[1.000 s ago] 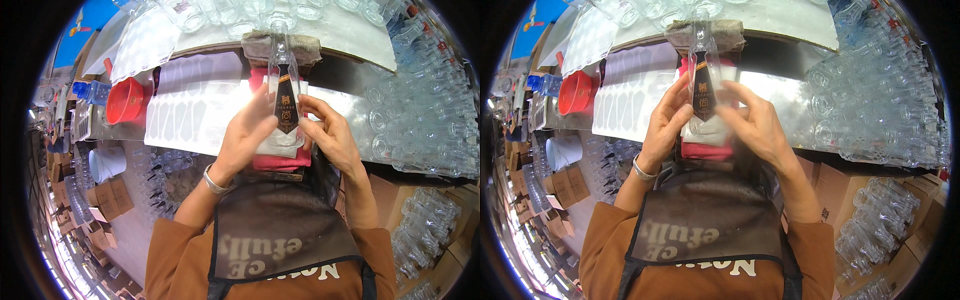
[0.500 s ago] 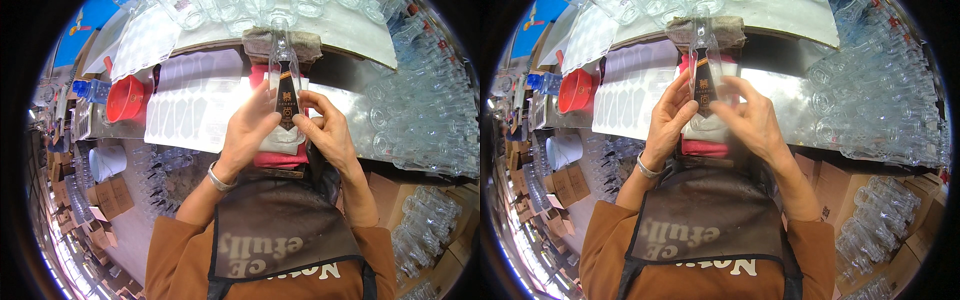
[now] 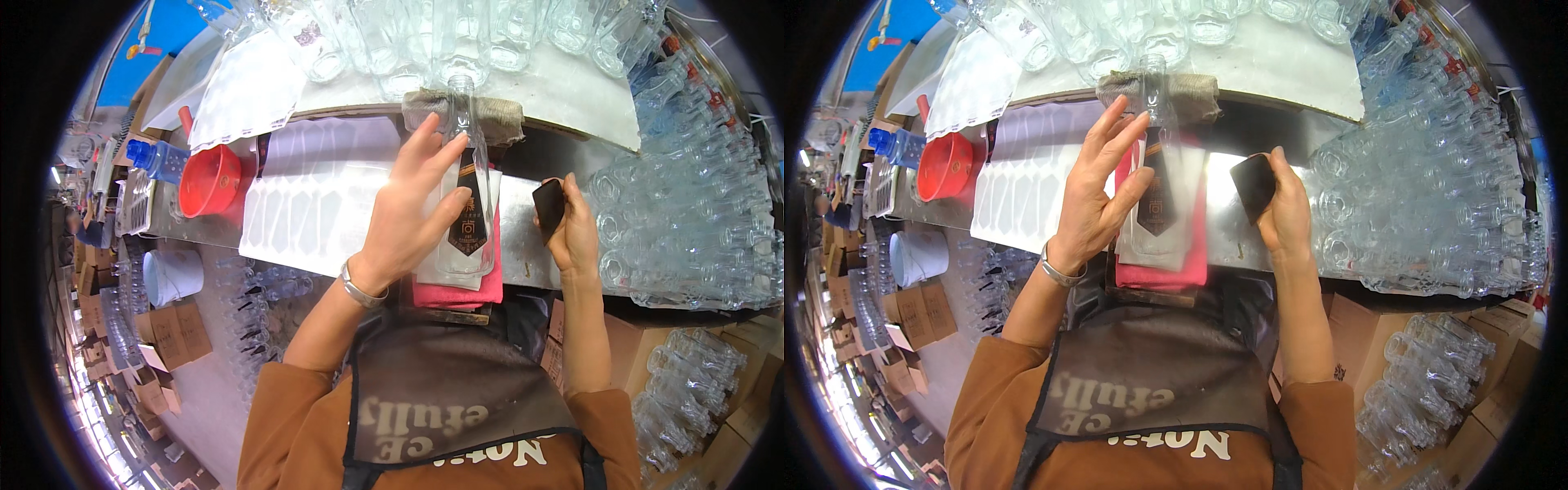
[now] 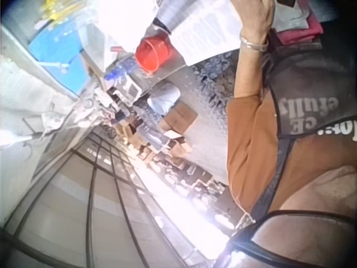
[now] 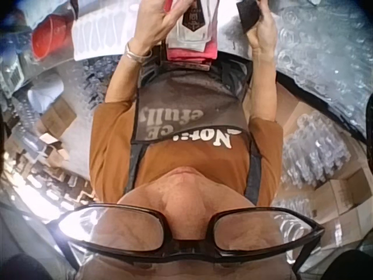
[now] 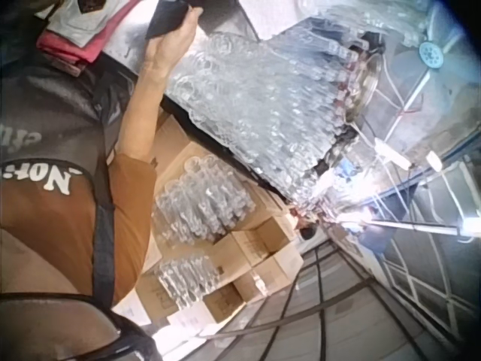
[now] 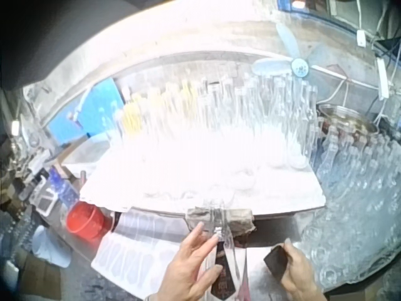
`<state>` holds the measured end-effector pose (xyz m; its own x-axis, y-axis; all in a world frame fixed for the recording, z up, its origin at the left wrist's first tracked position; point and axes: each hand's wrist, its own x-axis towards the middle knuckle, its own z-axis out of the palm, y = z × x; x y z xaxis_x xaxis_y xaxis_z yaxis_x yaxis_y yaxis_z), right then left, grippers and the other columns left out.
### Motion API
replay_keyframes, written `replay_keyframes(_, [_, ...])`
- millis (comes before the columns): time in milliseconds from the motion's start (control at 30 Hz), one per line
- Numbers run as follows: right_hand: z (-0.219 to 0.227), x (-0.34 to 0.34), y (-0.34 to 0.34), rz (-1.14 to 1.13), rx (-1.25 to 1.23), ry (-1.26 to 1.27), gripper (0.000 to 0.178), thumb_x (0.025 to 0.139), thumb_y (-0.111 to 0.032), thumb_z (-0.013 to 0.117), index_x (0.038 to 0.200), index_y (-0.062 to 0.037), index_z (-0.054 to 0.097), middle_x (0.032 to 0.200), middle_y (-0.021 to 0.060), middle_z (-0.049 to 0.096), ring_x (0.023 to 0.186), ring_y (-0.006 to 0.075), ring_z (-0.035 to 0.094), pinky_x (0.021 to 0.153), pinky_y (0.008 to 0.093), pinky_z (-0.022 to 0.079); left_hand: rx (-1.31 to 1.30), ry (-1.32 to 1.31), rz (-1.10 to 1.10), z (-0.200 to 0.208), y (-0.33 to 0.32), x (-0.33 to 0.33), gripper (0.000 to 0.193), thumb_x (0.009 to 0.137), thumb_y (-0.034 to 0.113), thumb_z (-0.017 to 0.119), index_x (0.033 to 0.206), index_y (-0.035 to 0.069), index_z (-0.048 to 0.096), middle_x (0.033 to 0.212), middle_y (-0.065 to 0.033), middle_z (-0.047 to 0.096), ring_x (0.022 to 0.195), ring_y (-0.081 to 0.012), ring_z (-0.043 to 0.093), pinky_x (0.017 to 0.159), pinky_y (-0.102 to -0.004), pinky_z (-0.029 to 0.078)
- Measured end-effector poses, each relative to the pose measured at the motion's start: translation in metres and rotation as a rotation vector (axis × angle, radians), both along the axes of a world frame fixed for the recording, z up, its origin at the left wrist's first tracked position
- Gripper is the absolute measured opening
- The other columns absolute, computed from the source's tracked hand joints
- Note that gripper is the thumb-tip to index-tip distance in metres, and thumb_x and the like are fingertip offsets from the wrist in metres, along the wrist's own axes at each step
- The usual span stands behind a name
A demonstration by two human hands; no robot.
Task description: The person repeatedly picks up clear plastic bottles, places them on a padded stand, and applies a black label to each bottle using both hands. After labeling, the person sets the bottle aside and repeats the process with the next bottle.
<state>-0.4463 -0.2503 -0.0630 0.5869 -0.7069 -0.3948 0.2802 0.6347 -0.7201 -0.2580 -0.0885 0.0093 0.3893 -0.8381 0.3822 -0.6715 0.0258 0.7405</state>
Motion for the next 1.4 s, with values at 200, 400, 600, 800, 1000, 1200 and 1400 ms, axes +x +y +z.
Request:
replay_keyframes(200, [0.006,0.003,0.005,0.056,-0.112,-0.083,0.026,0.101,-0.02,0.055,0.118,-0.001,0.062,0.103,0.0042,0.066,0.089,0.0117,0.064,0.076,0.0274,0.054,0.015,-0.031,0.006,-0.003,-0.004,0.0,0.054,0.087,0.01,0.071,0.139,0.005,0.057,0.154,-0.0227,0.041,0.131,-0.0394,0.054,0.104,-0.043,0.048])
replay_keyframes(400, [0.039,0.024,0.01,0.134,-0.331,-0.067,0.028,0.094,-0.003,0.061,0.122,0.0013,0.059,0.112,0.0071,0.065,0.1,0.0118,0.063,0.088,0.0247,0.051,0.008,-0.046,0.017,-0.006,-0.004,0.0,0.054,0.086,0.01,0.071,0.139,0.005,0.058,0.152,-0.0228,0.043,0.131,-0.0395,0.053,0.104,-0.043,0.047])
replay_keyframes(600, [0.075,0.05,-0.004,0.307,-1.019,0.139,0.03,0.093,-0.006,0.062,0.123,-0.0004,0.063,0.108,0.0035,0.066,0.098,0.0091,0.061,0.087,0.0247,0.05,-0.017,0.006,0.021,-0.007,-0.004,0.0,0.065,0.085,0.01,0.074,0.144,0.001,0.049,0.151,-0.0244,0.044,0.132,-0.0388,0.052,0.106,-0.0417,0.046])
replay_keyframes(800, [0.091,0.082,-0.028,0.192,-1.392,0.218,0.028,0.091,-0.005,0.06,0.117,-0.0008,0.067,0.1,0.0059,0.069,0.089,0.0118,0.064,0.081,0.0272,0.053,-0.038,0.116,0.036,-0.014,-0.005,0.0,0.081,0.083,0.011,0.076,0.152,-0.003,0.034,0.148,-0.0251,0.047,0.131,-0.0353,0.054,0.106,-0.0403,0.046])
replay_keyframes(1000, [0.111,0.088,-0.023,0.257,-1.571,0.211,0.026,0.087,-0.003,0.06,0.113,0.0004,0.066,0.1,0.0121,0.069,0.088,0.0218,0.066,0.081,0.0316,0.053,-0.067,0.153,0.049,-0.012,-0.006,-0.003,0.085,0.083,0.009,0.076,0.154,-0.003,0.03,0.144,-0.0244,0.05,0.129,-0.0339,0.056,0.105,-0.0403,0.047])
replay_keyframes(1200, [0.111,0.092,-0.018,0.285,-1.631,0.219,0.024,0.084,-0.005,0.058,0.106,0.0003,0.066,0.096,0.0175,0.067,0.087,0.0361,0.066,0.08,0.0403,0.053,-0.063,0.176,0.05,-0.013,-0.007,-0.004,0.089,0.082,0.01,0.078,0.155,-0.002,0.027,0.144,-0.0248,0.049,0.13,-0.0339,0.055,0.105,-0.04,0.047])
replay_keyframes(1400, [0.107,0.058,-0.003,0.367,-1.751,0.007,0.033,0.073,0.011,0.068,0.102,-0.0037,0.07,0.104,0.0102,0.071,0.098,0.0265,0.067,0.082,0.0373,0.055,-0.184,0.567,0.103,-0.016,0.003,-0.001,0.071,0.096,0.015,0.066,0.155,0.0,0.03,0.148,-0.0221,0.046,0.132,-0.0296,0.053,0.105,-0.0402,0.047])
